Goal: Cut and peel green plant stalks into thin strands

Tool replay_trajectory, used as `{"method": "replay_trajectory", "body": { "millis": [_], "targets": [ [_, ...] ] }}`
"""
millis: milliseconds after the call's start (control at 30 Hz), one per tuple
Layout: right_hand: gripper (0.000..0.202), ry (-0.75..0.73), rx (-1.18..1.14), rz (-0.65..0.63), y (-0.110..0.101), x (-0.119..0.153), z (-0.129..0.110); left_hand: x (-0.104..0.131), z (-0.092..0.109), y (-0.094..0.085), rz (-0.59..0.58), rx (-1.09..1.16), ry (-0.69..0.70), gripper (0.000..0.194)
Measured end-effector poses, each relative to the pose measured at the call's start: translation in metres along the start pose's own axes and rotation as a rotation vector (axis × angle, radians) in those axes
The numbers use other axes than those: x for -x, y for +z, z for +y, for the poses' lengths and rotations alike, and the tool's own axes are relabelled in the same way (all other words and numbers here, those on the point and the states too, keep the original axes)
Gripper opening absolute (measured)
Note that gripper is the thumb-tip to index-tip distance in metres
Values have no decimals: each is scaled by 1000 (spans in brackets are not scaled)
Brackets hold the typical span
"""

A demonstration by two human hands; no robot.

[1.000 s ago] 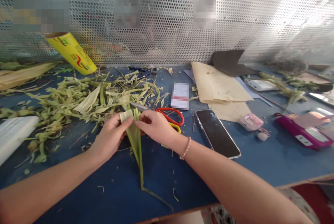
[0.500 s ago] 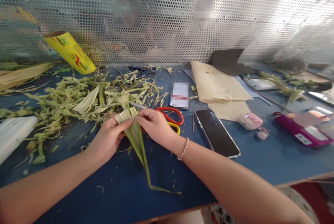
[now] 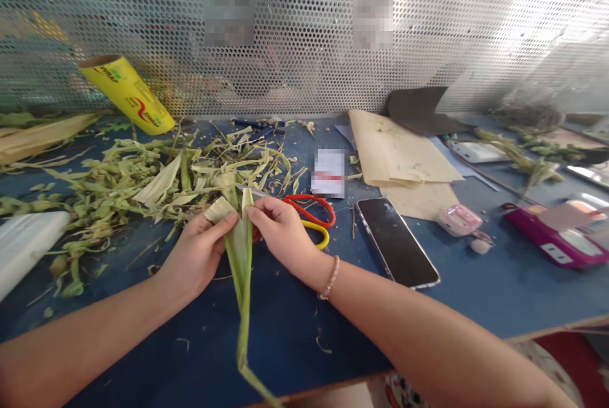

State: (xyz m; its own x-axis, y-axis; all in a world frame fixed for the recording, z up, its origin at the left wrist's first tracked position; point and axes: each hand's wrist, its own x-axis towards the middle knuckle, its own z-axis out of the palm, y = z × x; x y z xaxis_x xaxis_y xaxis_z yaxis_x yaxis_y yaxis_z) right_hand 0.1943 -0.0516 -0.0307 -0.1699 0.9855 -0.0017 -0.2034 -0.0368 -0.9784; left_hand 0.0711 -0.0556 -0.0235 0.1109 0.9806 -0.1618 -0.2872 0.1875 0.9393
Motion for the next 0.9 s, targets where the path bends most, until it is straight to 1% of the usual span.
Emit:
{"method": "replay_trajectory", "body": {
  "millis": [167,267,333,400,467,533,667,733,833,900],
  "targets": [
    [29,-12,48,28,-2,-1,1,0,0,1,49,-45,-1,20],
    [29,-30,81,72,-5,-2,0,-2,-2,-3,94,-73,42,20],
    [29,8,68,50,-7,-3,-1,-4,-5,-7,110,-122,82,21],
    [29,69,30,-8,-7,-4,-3,-7,-8,-10,110,-172,106,22],
    [30,102,33,-63,-7,-4,-5,-9,-10,-13,99,-203,120,21],
    [31,83,105,-93,-8,-3,-6,-11,-11,-15,81,-228,126,19],
    [32,-38,305,-105,-9,-1,-3,-11,-10,-15,41,-291,110,19],
    [31,-82,393,-108,-10,-1,-3,-9,-6,-13,14,-368,114,18],
    [30,-108,551,-102,-10,0,-4,-4,-1,-10,-55,-535,109,14],
    [28,-123,649,-93,-10,-1,-5,-1,1,-8,-101,-598,93,13]
  ]
}}
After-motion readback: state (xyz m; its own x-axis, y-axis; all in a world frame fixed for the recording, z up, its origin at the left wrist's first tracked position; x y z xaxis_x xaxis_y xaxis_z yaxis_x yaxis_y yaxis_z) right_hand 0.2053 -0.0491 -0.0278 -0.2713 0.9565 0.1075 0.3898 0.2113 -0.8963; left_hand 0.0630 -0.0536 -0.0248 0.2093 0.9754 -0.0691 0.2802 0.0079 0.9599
